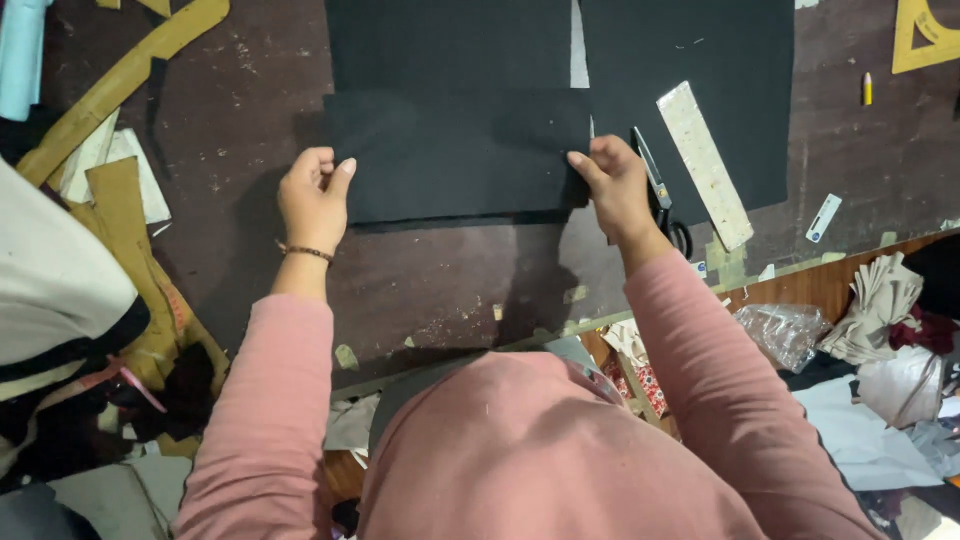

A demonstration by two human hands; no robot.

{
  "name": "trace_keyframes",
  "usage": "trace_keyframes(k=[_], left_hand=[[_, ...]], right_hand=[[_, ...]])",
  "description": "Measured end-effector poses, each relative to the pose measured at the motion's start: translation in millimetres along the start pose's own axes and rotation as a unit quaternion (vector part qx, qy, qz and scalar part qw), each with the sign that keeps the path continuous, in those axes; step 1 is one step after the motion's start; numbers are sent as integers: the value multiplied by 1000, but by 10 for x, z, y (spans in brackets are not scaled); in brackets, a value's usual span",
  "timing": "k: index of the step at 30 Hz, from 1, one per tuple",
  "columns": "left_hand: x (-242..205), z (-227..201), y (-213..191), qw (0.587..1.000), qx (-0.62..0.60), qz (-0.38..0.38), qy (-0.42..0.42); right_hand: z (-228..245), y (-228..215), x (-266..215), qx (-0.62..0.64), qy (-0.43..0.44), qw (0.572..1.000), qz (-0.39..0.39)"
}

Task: The person measures a large piece of black fabric using a ruler and a set square, then cuts it into smaller rectangular pieces using scissors. The person repeatedly aligns the ruler and cuts along the edge to create straight lines, eventually folding the resulting fabric pieces.

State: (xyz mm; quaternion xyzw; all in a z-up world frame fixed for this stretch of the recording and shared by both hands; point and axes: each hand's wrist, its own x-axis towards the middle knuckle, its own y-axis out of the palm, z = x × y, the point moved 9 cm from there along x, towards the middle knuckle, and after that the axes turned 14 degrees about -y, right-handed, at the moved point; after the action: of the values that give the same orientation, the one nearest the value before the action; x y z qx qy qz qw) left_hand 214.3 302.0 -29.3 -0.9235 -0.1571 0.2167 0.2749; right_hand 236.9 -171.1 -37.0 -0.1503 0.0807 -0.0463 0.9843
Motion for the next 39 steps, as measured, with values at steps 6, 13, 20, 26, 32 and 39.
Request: trace_keyframes(k=[6,13,20,26,32,39], left_hand=[[150,411,309,995,86,-1,-41],[103,386,329,987,149,12,-55],[72,444,339,981,175,12,-82],[91,510,343,978,177,17,-104],[142,623,315,972,204,11,-118],[146,610,317,968,214,43,-124]], right_hand=[[-540,123,135,-20,26,999,21],[-337,109,-59,-77,53,995,26],[-159,90,-71,-112,55,991,40],[-97,98,-96,-108,73,990,53],[-200,71,-87,-103,90,989,62],[-144,88,-95,-92,92,989,77]])
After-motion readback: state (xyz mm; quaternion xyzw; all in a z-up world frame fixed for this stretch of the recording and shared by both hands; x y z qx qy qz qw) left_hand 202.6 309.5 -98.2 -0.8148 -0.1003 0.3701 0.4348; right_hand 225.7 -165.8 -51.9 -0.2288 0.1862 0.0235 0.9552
